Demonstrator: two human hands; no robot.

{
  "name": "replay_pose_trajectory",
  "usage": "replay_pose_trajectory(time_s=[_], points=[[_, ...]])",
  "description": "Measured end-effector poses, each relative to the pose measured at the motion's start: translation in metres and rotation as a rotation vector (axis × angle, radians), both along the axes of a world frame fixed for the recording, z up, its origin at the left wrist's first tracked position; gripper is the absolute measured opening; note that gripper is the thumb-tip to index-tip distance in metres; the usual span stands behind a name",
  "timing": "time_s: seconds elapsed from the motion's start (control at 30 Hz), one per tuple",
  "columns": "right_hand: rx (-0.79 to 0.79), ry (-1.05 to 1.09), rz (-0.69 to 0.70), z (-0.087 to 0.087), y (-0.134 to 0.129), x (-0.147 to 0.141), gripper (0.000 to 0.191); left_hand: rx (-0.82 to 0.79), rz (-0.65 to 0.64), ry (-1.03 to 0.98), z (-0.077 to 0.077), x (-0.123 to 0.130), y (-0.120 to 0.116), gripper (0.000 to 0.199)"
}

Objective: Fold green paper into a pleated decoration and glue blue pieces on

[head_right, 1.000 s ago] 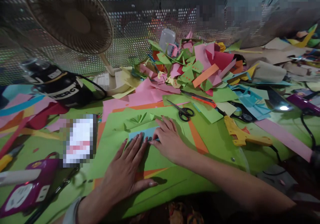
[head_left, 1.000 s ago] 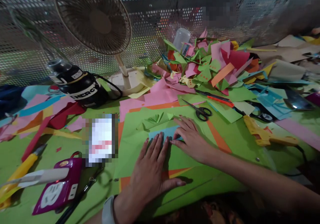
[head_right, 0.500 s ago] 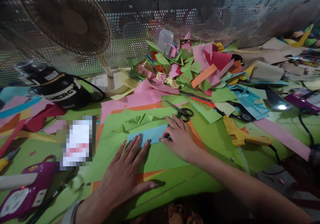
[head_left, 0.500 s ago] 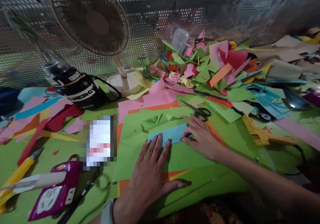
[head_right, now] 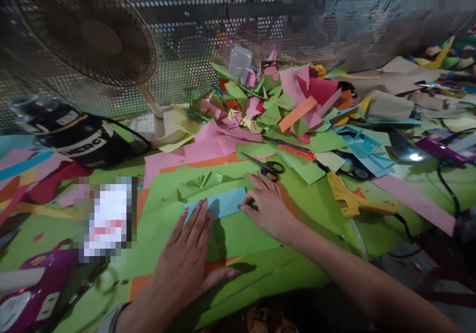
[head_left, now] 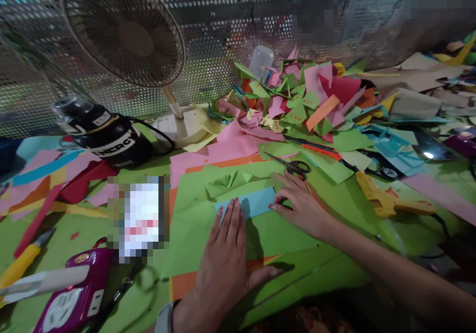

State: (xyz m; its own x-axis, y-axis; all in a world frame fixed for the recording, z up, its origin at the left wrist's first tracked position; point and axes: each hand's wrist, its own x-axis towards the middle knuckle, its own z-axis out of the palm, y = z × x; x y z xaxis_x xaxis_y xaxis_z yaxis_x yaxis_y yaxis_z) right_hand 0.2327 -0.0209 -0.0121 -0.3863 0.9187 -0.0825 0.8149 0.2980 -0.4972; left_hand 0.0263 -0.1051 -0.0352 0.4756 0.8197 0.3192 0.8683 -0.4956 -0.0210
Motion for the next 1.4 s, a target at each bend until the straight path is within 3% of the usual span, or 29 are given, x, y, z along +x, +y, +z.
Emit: replay_pose_trajectory(time_s=[0.33, 0.63, 0.83, 0.93, 1.07, 1.17, 1.4], points=[[0.033, 0.03, 0.018, -0.004, 0.001, 0.002, 0.01, -0.145, -0.067, -0.03, -0.009, 0.005, 0.002, 0.114], [0.06, 0.018, 0.01, -0.004, 0.004, 0.009, 0.01, -0.092, -0.089, -0.007, -0.007, 0.007, 0.004, 0.117], [0.119, -0.049, -0.051, 0.007, 0.002, 0.012, 0.014, -0.109, -0.08, -0.021, -0.009, 0.007, 0.003, 0.114], [0.226, -0.062, -0.012, 0.011, -0.011, 0.0, 0.033, -0.106, -0.087, -0.039, -0.011, 0.006, 0.003, 0.113], [0.226, -0.1, 0.251, 0.005, -0.032, -0.02, 0.069, -0.087, -0.113, -0.038, -0.013, 0.005, 0.004, 0.11], [0.169, -0.118, 0.305, -0.002, -0.04, -0.025, 0.077, -0.092, -0.108, -0.03, -0.013, 0.004, 0.004, 0.108], [0.172, -0.161, 0.259, -0.006, -0.046, -0.011, 0.082, -0.097, -0.102, -0.04, -0.012, 0.005, 0.004, 0.106]])
